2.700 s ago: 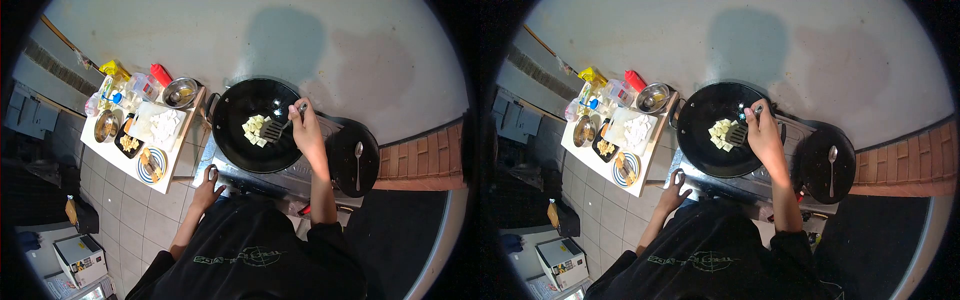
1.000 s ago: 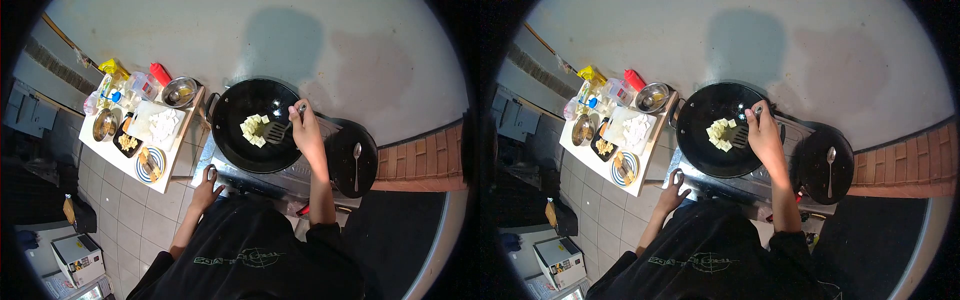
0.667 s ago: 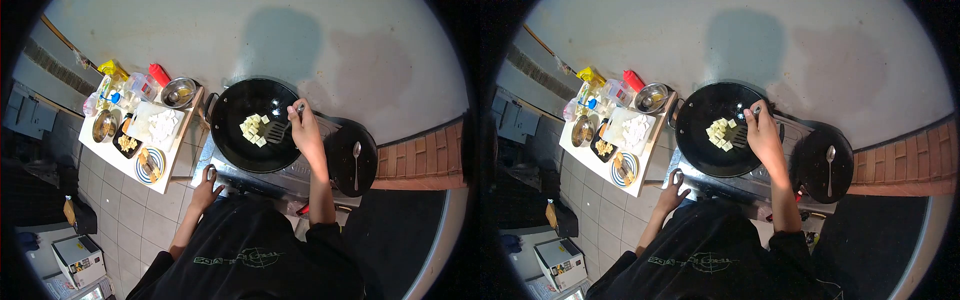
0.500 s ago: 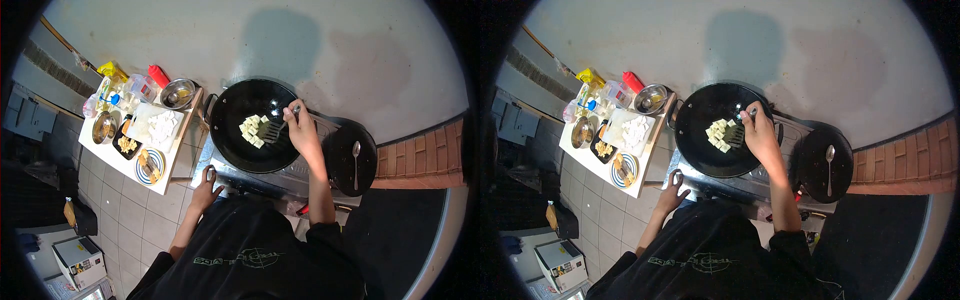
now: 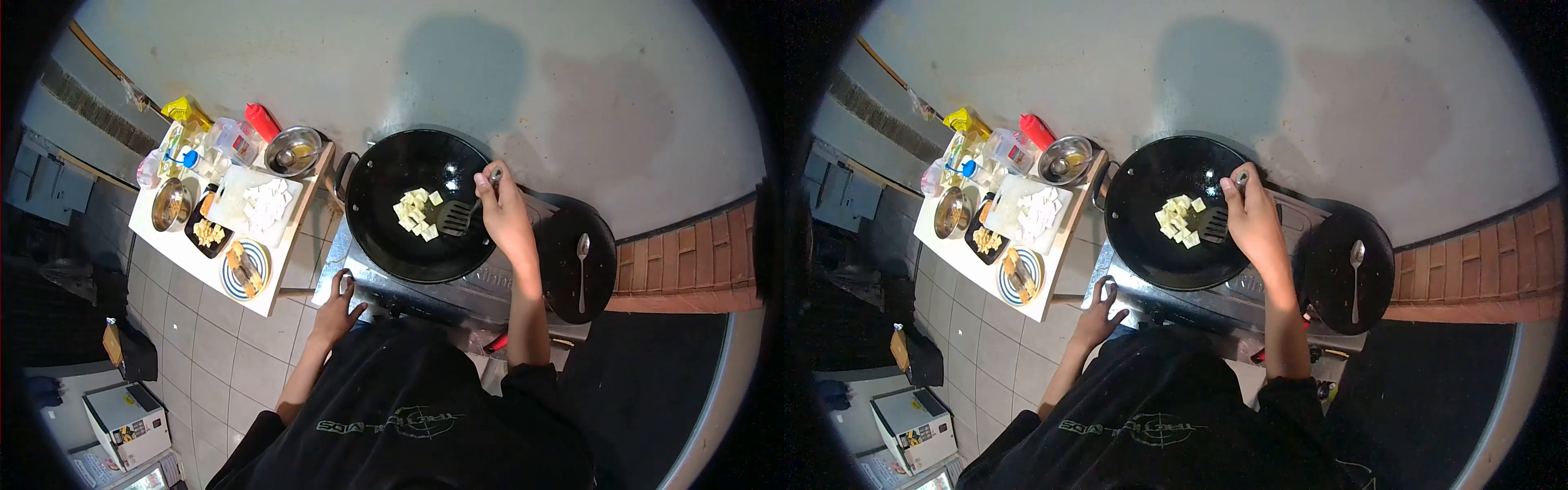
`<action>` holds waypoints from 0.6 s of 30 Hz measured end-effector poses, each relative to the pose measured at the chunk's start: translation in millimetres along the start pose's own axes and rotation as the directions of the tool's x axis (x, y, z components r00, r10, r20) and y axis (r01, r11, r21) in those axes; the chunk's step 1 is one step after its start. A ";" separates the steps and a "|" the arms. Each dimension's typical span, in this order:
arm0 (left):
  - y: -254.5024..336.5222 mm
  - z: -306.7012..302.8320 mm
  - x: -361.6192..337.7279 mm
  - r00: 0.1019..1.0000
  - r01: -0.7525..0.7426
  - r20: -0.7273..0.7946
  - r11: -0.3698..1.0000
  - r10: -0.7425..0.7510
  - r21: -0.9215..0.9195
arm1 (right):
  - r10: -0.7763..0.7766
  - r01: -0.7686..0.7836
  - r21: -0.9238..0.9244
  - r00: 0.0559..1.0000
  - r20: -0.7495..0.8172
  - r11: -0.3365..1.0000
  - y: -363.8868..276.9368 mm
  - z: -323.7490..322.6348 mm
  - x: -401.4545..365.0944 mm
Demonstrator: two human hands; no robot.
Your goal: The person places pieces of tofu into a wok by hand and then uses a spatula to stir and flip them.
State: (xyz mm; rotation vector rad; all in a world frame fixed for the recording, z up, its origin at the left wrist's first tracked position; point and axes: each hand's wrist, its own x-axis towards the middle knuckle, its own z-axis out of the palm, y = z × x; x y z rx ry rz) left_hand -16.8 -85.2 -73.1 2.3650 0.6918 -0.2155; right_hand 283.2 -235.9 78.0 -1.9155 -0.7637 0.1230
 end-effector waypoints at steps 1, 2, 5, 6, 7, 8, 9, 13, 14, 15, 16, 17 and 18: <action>-0.7 0.8 0.4 1.000 -0.002 -0.005 1.000 0.002 -0.007 | -0.001 0.003 -0.054 0.999 0.036 0.999 3.1 1.0 0.2; -1.5 1.6 0.9 1.000 -0.003 -0.012 1.000 0.003 -0.015 | -0.001 0.009 -0.108 0.997 0.073 0.994 6.4 2.3 0.7; -2.5 2.4 1.4 0.999 -0.027 -0.029 1.000 0.027 0.001 | -0.030 0.030 0.002 0.998 0.060 1.000 10.9 8.1 1.0; -1.4 1.3 1.3 0.999 -0.025 -0.029 1.000 0.025 0.001 | -0.048 0.044 0.090 0.998 0.045 0.995 11.2 9.0 1.1; 0.2 -0.5 0.6 1.000 -0.022 -0.021 1.000 0.022 -0.006 | -0.049 0.044 0.092 0.998 0.048 0.995 8.4 8.6 0.9; 1.6 -2.3 -0.3 1.000 -0.018 -0.012 1.000 0.018 -0.013 | -0.029 0.028 0.053 0.999 0.030 0.998 3.4 7.0 0.5; 2.2 -3.0 -0.8 1.000 -0.015 -0.012 1.000 0.015 -0.012 | -0.010 0.010 0.013 1.000 0.010 1.000 0.8 6.1 0.1; -1.2 0.0 0.4 1.000 -0.018 -0.012 1.000 0.018 -0.017 | -0.021 0.028 -0.120 0.998 0.056 0.992 5.8 7.3 1.7; -2.8 1.3 0.9 0.999 -0.029 -0.025 0.999 0.029 -0.018 | -0.022 0.028 -0.082 0.998 0.067 0.996 5.4 8.0 1.6; -3.9 1.9 1.8 0.999 -0.030 -0.026 0.999 0.030 -0.018 | -0.024 0.027 -0.043 0.997 0.078 0.999 4.9 8.4 1.8; -4.7 2.1 2.2 0.999 -0.029 -0.022 1.000 0.028 -0.011 | -0.025 0.028 -0.043 0.997 0.078 0.999 4.5 8.1 2.4; -4.7 1.9 1.9 1.000 -0.026 -0.017 1.000 0.026 -0.004 | -0.020 0.020 -0.001 0.998 0.065 1.000 4.1 7.6 3.1; -4.3 1.4 1.5 1.000 -0.024 -0.017 1.000 0.024 -0.005 | -0.014 0.011 0.041 0.999 0.053 0.999 3.5 7.3 3.2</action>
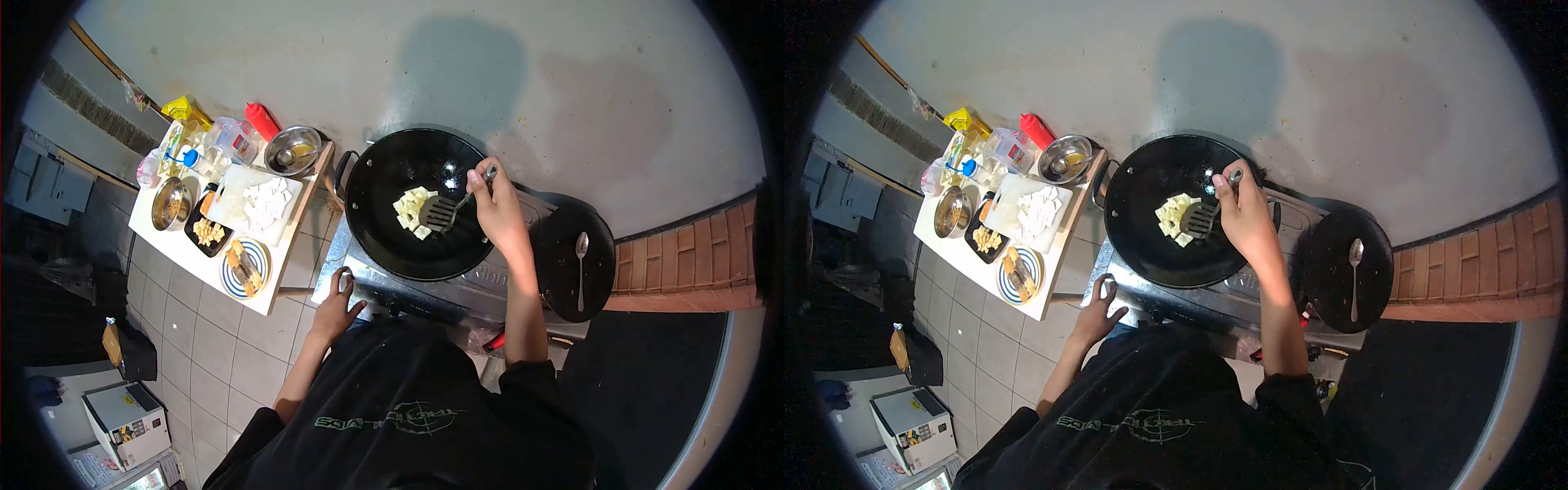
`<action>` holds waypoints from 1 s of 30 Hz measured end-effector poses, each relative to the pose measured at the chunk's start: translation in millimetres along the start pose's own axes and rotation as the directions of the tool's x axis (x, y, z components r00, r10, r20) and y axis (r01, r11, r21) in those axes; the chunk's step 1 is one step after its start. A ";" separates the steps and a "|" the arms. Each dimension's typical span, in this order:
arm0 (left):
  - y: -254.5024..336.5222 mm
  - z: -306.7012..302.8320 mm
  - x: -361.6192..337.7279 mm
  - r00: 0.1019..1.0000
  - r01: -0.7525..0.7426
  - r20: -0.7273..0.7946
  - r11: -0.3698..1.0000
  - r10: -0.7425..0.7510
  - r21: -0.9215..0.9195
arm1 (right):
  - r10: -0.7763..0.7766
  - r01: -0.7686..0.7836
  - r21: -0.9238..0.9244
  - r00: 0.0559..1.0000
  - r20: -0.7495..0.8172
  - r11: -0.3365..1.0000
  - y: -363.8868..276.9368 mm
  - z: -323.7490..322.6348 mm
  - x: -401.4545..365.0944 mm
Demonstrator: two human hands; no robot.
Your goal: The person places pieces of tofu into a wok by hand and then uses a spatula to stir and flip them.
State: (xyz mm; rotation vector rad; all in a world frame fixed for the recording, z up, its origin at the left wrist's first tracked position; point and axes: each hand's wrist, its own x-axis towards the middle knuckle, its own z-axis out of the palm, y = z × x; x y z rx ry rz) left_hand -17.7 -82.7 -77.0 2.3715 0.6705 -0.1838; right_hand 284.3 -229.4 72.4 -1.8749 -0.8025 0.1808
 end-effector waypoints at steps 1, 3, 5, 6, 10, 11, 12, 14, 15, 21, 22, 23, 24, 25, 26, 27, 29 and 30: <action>1.1 -1.1 -0.1 1.000 0.006 0.008 1.000 -0.006 -0.002 | 0.002 -0.002 0.001 1.000 0.002 1.000 -3.0 -1.2 -0.4; 2.0 -1.7 -0.1 1.000 0.011 0.017 1.000 -0.011 -0.003 | 0.073 -0.070 -0.110 0.997 0.022 0.992 -10.5 -4.4 -0.7; 2.6 -1.6 0.4 0.999 0.031 0.031 0.999 -0.032 0.004 | 0.051 -0.049 -0.122 0.999 0.016 0.991 -4.2 -2.1 -0.8; 2.0 -1.1 0.6 0.999 0.031 0.030 1.000 -0.031 0.003 | 0.027 -0.025 -0.134 1.000 0.011 0.991 -1.3 -1.0 -0.4; -2.0 1.8 0.9 1.000 0.014 0.022 0.999 -0.015 0.034 | -0.009 0.009 0.012 1.000 0.001 1.000 -2.5 -0.7 0.7; -1.9 1.6 0.8 1.000 0.002 0.014 0.999 -0.002 0.038 | 0.016 -0.016 -0.024 1.000 0.005 1.000 -8.9 -4.1 1.1; -1.2 1.0 0.5 1.000 0.002 0.014 0.999 -0.003 0.038 | 0.042 -0.042 -0.060 0.999 0.007 0.997 -12.2 -5.9 1.2; 1.7 -0.8 0.5 0.999 0.021 0.027 1.000 -0.021 0.022 | 0.036 -0.035 -0.121 0.999 0.011 0.992 -7.2 -4.5 1.5; 1.8 -0.7 0.8 0.999 0.020 0.028 1.000 -0.021 0.022 | 0.029 -0.025 -0.181 0.999 0.015 0.983 -4.3 -3.5 1.8; 1.9 -1.5 0.6 0.999 0.014 0.033 1.000 -0.014 0.026 | -0.012 0.012 0.006 0.999 0.035 1.000 -0.9 -0.8 6.6; 2.8 -2.0 0.7 0.999 0.016 0.034 1.000 -0.017 0.026 | -0.011 0.010 0.007 0.999 0.037 1.000 -1.3 -0.8 6.5; 3.3 -2.4 0.9 0.999 0.018 0.034 1.000 -0.018 0.026 | 0.005 -0.003 -0.052 0.999 0.050 0.999 -2.0 -1.0 6.6; 2.3 -1.5 0.9 0.999 0.017 0.033 1.000 -0.018 0.026 | 0.021 -0.014 -0.111 0.998 0.061 0.994 -2.4 -1.3 7.0; 0.9 0.3 0.7 1.000 0.010 0.018 1.000 -0.010 0.027 | 0.020 -0.013 -0.112 0.998 0.061 0.994 -1.6 -0.3 7.4; 0.3 1.4 0.7 1.000 0.002 0.004 1.000 -0.003 0.028 | -0.012 0.019 -0.115 0.998 0.063 0.993 0.4 1.8 7.7; 0.5 1.6 1.0 1.000 0.002 0.003 1.000 -0.002 0.027 | -0.043 0.051 -0.118 0.997 0.064 0.992 1.8 2.9 7.9; 0.8 1.8 1.1 0.999 0.030 0.018 0.999 -0.031 0.031 | -0.064 0.069 -0.069 0.995 0.079 0.995 2.8 3.0 9.3; 0.5 1.7 1.4 0.999 0.031 0.018 0.999 -0.031 0.032 | -0.086 0.088 -0.018 0.992 0.093 0.996 3.0 3.4 10.7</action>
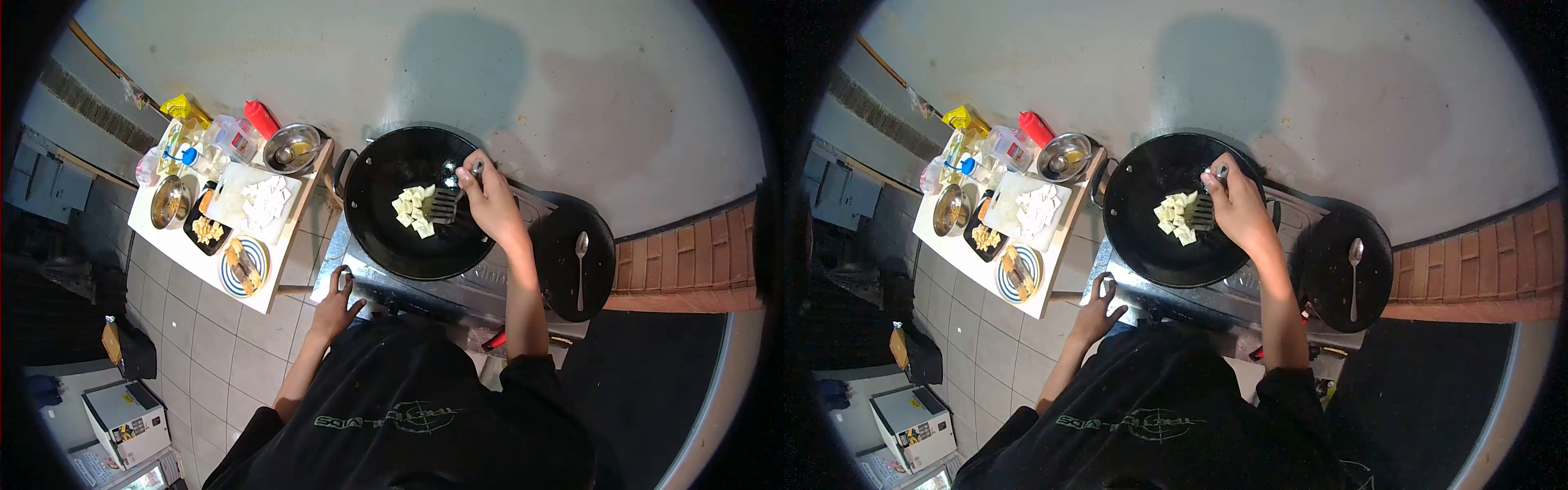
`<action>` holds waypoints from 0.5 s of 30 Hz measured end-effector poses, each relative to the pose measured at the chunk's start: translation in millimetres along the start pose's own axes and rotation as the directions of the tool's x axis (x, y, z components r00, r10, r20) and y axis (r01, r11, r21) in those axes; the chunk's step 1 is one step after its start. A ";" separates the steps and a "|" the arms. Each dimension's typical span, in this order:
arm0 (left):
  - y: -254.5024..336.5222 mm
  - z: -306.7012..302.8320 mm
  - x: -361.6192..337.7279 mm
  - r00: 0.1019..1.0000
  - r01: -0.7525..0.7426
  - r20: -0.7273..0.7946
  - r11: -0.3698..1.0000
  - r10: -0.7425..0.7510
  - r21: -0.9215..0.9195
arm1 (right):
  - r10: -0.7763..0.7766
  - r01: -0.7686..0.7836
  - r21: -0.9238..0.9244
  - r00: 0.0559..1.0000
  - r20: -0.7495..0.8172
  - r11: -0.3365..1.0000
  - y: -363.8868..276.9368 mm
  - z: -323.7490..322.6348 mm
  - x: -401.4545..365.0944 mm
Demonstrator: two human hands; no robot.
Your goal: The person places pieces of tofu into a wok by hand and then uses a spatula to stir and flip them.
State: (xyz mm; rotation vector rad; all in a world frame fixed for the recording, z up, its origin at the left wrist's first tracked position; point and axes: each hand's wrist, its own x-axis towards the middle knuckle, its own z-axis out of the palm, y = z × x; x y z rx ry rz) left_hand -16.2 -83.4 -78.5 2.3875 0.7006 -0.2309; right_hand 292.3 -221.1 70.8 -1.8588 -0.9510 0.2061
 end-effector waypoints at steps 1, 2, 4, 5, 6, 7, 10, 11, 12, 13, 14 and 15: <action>-0.8 0.2 0.0 1.000 -0.015 -0.006 1.000 0.014 -0.009 | -0.001 0.001 0.001 1.000 0.003 1.000 0.8 -1.2 1.4; -0.7 -0.3 -0.9 1.000 -0.028 -0.011 0.999 0.028 -0.018 | 0.008 -0.008 0.011 1.000 -0.007 1.000 2.2 -4.4 2.5; 3.0 -2.3 -2.0 1.000 -0.011 -0.002 1.000 0.011 -0.021 | 0.016 -0.016 0.022 1.000 -0.016 1.000 2.2 -8.7 3.0; 4.5 -4.2 -1.8 1.000 0.002 0.005 1.000 -0.002 -0.021 | 0.024 -0.025 -0.040 1.000 -0.019 0.999 0.4 -9.9 3.6; 3.5 -4.1 -1.4 1.000 0.003 0.001 1.000 -0.003 -0.020 | 0.032 -0.034 -0.101 0.999 -0.022 0.994 -2.6 -10.6 4.0; 2.4 -2.7 -1.1 1.000 -0.001 -0.004 1.000 0.001 -0.026 | 0.058 -0.058 -0.125 0.998 -0.006 0.990 -9.3 -11.2 3.4; 1.7 -1.6 -1.5 1.000 0.001 -0.002 0.999 -0.002 -0.040 | 0.020 -0.019 -0.045 0.999 0.031 0.999 8.2 -1.4 8.3; 1.7 -1.6 -1.3 1.000 0.007 0.007 0.999 -0.006 -0.045 | 0.020 -0.019 -0.046 0.999 0.030 0.999 13.2 1.5 9.0; 0.9 -1.0 -0.6 1.000 0.005 0.006 0.999 -0.005 -0.044 | -0.027 0.027 0.003 0.999 0.022 1.000 17.4 4.5 10.2; -1.3 0.5 -0.3 1.000 -0.006 0.000 0.999 0.006 -0.047 | -0.074 0.073 0.052 0.997 0.014 0.996 19.1 6.7 11.3; -3.0 1.7 -1.6 1.000 -0.013 -0.005 0.999 0.013 -0.051 | -0.074 0.073 0.055 0.997 0.017 0.996 13.8 5.2 11.2; -2.7 1.3 -2.7 1.000 -0.009 -0.002 0.999 0.009 -0.052 | -0.053 0.053 0.054 0.999 -0.008 0.997 4.2 0.4 10.1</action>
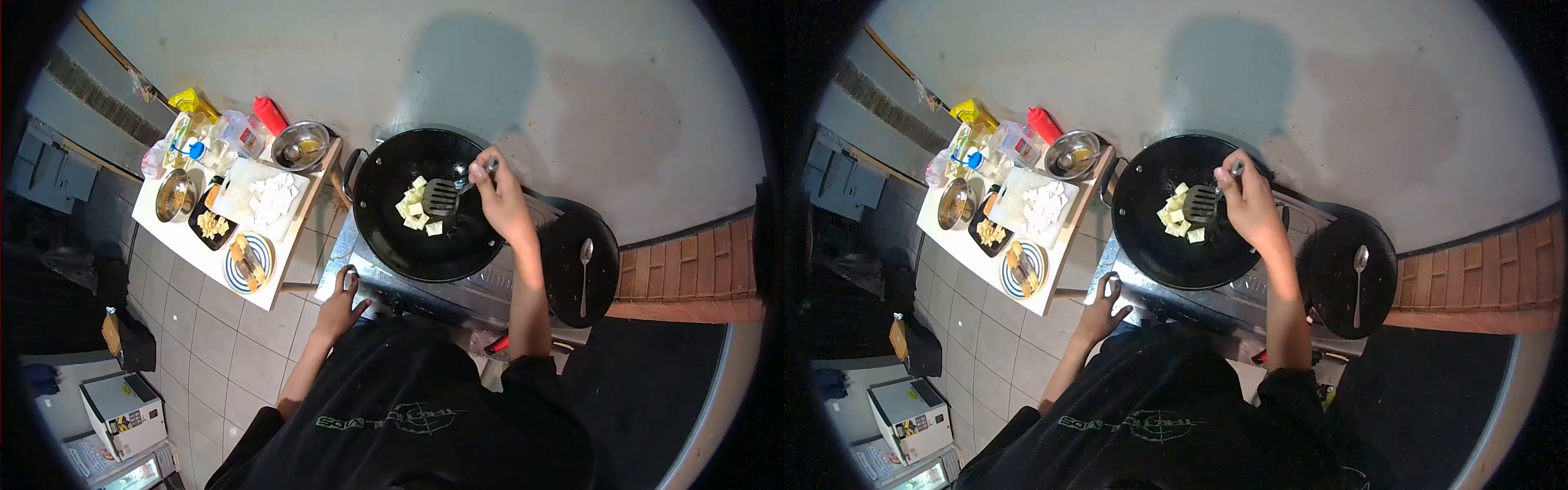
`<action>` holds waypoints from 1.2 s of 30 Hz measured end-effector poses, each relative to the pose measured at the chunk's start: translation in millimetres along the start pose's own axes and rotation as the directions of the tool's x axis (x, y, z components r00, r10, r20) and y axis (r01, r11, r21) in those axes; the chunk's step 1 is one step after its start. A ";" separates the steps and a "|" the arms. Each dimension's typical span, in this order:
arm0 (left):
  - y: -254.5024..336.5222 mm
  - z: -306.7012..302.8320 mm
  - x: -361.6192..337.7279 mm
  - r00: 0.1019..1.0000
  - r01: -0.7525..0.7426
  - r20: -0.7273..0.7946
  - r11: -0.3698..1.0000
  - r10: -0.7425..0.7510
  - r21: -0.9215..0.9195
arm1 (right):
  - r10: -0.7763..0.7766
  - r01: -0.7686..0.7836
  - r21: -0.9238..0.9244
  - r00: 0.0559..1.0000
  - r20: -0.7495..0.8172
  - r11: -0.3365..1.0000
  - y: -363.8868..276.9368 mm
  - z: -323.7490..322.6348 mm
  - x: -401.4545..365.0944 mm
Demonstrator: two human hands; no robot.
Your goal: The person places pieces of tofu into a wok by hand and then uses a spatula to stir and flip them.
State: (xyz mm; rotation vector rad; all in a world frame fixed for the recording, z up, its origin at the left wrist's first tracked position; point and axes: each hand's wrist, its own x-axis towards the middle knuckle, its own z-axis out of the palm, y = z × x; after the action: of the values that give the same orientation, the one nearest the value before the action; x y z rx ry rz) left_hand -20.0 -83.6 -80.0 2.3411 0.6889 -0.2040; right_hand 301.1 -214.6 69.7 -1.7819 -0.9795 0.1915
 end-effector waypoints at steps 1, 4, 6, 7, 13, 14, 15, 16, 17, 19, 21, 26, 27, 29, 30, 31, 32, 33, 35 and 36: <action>1.7 -1.2 0.1 1.000 0.004 0.002 1.000 -0.004 0.003 | 0.021 -0.021 -0.002 0.999 -0.028 1.000 -5.9 -3.5 -1.0; 4.5 -2.3 -0.1 1.000 -0.006 -0.007 1.000 0.006 0.013 | 0.063 -0.069 -0.112 0.997 -0.051 0.991 -14.7 -12.1 -3.6; 3.8 -1.6 -0.2 1.000 -0.016 -0.019 1.000 0.017 0.019 | 0.099 -0.108 -0.185 0.994 -0.056 0.977 -26.5 -17.7 -6.3; 2.5 -0.9 0.2 0.999 -0.023 -0.026 0.999 0.024 0.026 | 0.146 -0.154 -0.225 0.988 -0.052 0.962 -32.7 -19.8 -7.5; 3.1 -0.4 0.9 0.999 -0.018 -0.029 0.998 0.019 0.053 | 0.228 -0.220 -0.327 0.974 -0.015 0.919 -44.2 -13.4 -15.3; 2.7 -0.1 0.5 0.999 -0.025 -0.037 0.998 0.027 0.055 | 0.239 -0.227 -0.325 0.971 -0.003 0.918 -42.0 -9.6 -15.8; 3.1 -0.4 0.0 0.999 -0.023 -0.038 0.998 0.025 0.054 | 0.238 -0.226 -0.325 0.971 -0.001 0.919 -37.5 -5.1 -15.6; 4.5 -1.3 -0.3 0.999 -0.020 -0.035 0.998 0.022 0.054 | 0.237 -0.231 -0.280 0.971 -0.015 0.932 -30.8 0.0 -14.9; 5.5 -1.8 -0.5 0.999 -0.017 -0.032 0.998 0.019 0.054 | 0.236 -0.236 -0.234 0.971 -0.029 0.943 -24.7 5.0 -13.7; 6.1 -1.9 -0.7 0.999 -0.012 -0.030 0.999 0.014 0.047 | 0.223 -0.225 -0.186 0.974 -0.033 0.956 -18.0 13.2 -8.0; 5.1 -2.6 -0.6 1.000 -0.008 -0.028 0.999 0.009 0.042 | 0.144 -0.146 -0.031 0.987 -0.070 0.989 -17.0 19.6 -2.4; 1.6 0.1 -0.3 0.999 -0.031 -0.039 0.999 0.032 0.030 | 0.024 -0.026 -0.034 0.998 -0.062 0.999 -35.9 20.7 9.5; 1.9 -0.3 0.0 0.999 -0.033 -0.038 0.999 0.034 0.031 | -0.032 0.029 -0.057 0.999 -0.043 0.998 -38.4 20.7 10.7; 3.1 -1.0 0.5 0.998 -0.037 -0.046 0.999 0.038 0.030 | -0.004 0.005 -0.059 1.000 0.021 0.998 -47.3 17.1 8.2; 3.6 -1.5 1.0 0.998 -0.038 -0.047 0.999 0.040 0.029 | -0.030 0.033 -0.106 0.999 0.034 0.994 -48.2 15.8 6.7; 3.8 -2.3 1.2 0.998 -0.038 -0.039 0.999 0.039 0.028 | -0.055 0.062 -0.150 0.997 0.051 0.987 -49.6 14.4 5.0; 3.7 -3.3 0.9 0.999 -0.035 -0.030 0.999 0.036 0.028 | -0.008 0.016 -0.168 0.999 0.048 0.986 -52.8 10.4 2.2; 4.8 -4.7 0.5 0.999 -0.031 -0.033 0.999 0.032 0.026 | -0.010 0.018 -0.166 0.999 0.053 0.986 -51.0 6.8 0.2; 7.9 -6.7 -0.5 1.000 0.010 0.001 1.000 -0.010 0.029 | 0.074 -0.060 -0.272 0.997 0.039 0.960 -45.4 -3.0 -3.4; 7.2 -5.7 -1.1 1.000 0.012 0.002 1.000 -0.012 0.028 | 0.098 -0.081 -0.281 0.994 0.046 0.956 -42.9 -7.8 -4.5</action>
State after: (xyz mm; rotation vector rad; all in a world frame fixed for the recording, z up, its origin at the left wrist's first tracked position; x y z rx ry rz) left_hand -17.3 -84.9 -71.2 2.3635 0.7029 -0.2229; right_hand 279.9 -218.1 107.9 -2.0912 -1.0073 0.1708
